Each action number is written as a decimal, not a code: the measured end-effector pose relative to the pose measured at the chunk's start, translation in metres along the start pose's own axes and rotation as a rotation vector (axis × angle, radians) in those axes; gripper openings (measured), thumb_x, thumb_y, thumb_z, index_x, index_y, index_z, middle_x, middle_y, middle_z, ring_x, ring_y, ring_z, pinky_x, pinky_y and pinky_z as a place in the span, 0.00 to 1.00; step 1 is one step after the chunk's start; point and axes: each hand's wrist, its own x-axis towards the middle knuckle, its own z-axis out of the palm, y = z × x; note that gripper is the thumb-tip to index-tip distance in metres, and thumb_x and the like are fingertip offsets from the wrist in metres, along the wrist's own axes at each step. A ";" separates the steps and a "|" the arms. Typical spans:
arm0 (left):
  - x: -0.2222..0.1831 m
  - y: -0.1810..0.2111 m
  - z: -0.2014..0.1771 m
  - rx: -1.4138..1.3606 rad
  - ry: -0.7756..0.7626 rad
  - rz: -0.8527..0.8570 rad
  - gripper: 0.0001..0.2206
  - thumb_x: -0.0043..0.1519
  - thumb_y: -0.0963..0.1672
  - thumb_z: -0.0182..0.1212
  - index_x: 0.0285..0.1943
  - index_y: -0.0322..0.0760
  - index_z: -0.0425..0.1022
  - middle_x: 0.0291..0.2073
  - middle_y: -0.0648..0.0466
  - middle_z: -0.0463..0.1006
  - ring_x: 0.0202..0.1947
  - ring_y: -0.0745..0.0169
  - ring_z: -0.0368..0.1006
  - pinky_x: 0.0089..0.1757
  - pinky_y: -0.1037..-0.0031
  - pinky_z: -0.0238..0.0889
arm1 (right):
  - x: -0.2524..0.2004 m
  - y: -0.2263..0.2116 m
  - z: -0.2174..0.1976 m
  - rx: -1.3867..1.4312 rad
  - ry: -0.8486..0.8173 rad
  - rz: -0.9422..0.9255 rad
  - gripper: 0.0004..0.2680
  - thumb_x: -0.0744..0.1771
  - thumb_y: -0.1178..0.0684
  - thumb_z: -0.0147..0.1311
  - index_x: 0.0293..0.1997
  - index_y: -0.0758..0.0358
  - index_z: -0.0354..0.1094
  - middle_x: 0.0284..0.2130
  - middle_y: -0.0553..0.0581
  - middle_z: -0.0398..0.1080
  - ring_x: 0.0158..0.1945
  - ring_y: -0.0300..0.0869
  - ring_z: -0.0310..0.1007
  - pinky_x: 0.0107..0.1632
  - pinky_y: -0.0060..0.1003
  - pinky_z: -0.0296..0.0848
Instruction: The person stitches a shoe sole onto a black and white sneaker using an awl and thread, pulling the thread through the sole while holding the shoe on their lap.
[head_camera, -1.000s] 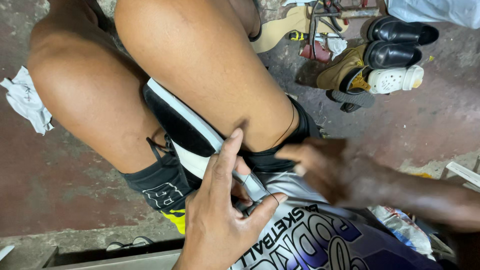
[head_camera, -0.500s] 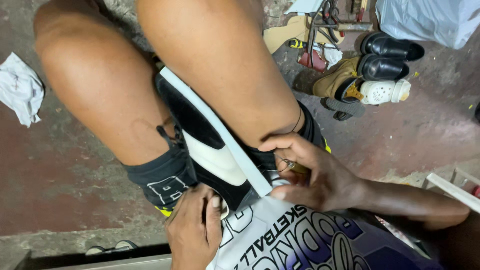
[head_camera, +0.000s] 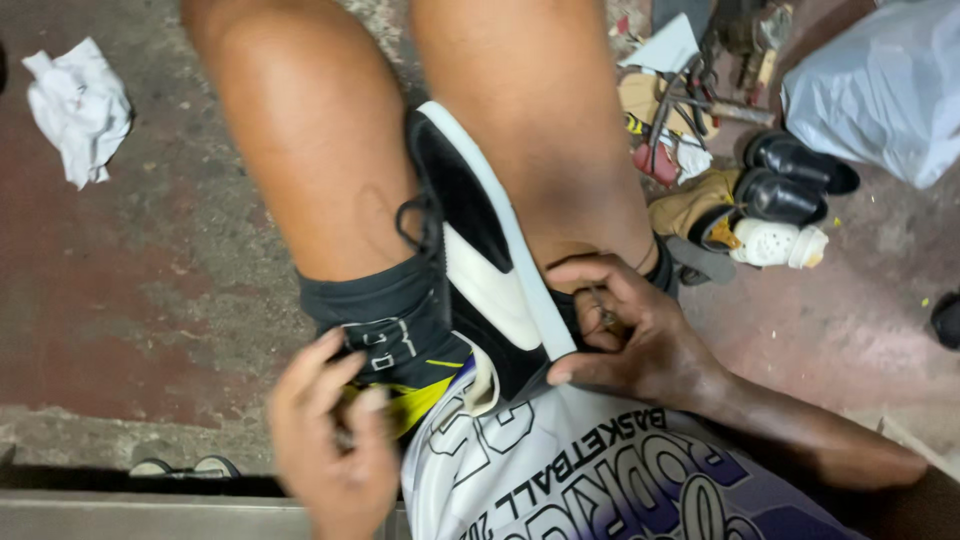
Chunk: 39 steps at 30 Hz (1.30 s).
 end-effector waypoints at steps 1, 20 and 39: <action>0.006 0.008 0.006 -0.065 -0.069 -0.022 0.14 0.57 0.38 0.60 0.52 0.28 0.72 0.48 0.37 0.76 0.46 0.39 0.75 0.46 0.61 0.68 | -0.001 0.001 -0.001 -0.004 0.005 -0.003 0.30 0.57 0.57 0.74 0.63 0.65 0.60 0.25 0.41 0.53 0.27 0.28 0.49 0.31 0.22 0.55; -0.064 -0.081 -0.013 -0.424 0.141 -0.761 0.14 0.66 0.40 0.64 0.30 0.35 0.64 0.23 0.59 0.64 0.21 0.74 0.54 0.26 0.78 0.46 | 0.006 -0.002 0.001 -0.001 -0.057 0.057 0.28 0.58 0.57 0.73 0.63 0.65 0.61 0.21 0.40 0.54 0.24 0.28 0.47 0.29 0.24 0.52; 0.004 0.023 0.048 -0.475 -0.358 -0.380 0.17 0.53 0.35 0.64 0.20 0.32 0.55 0.24 0.52 0.67 0.20 0.66 0.58 0.25 0.76 0.50 | 0.000 -0.019 -0.058 -0.705 -0.211 -0.330 0.31 0.66 0.32 0.53 0.74 0.57 0.51 0.43 0.58 0.77 0.34 0.43 0.79 0.36 0.41 0.77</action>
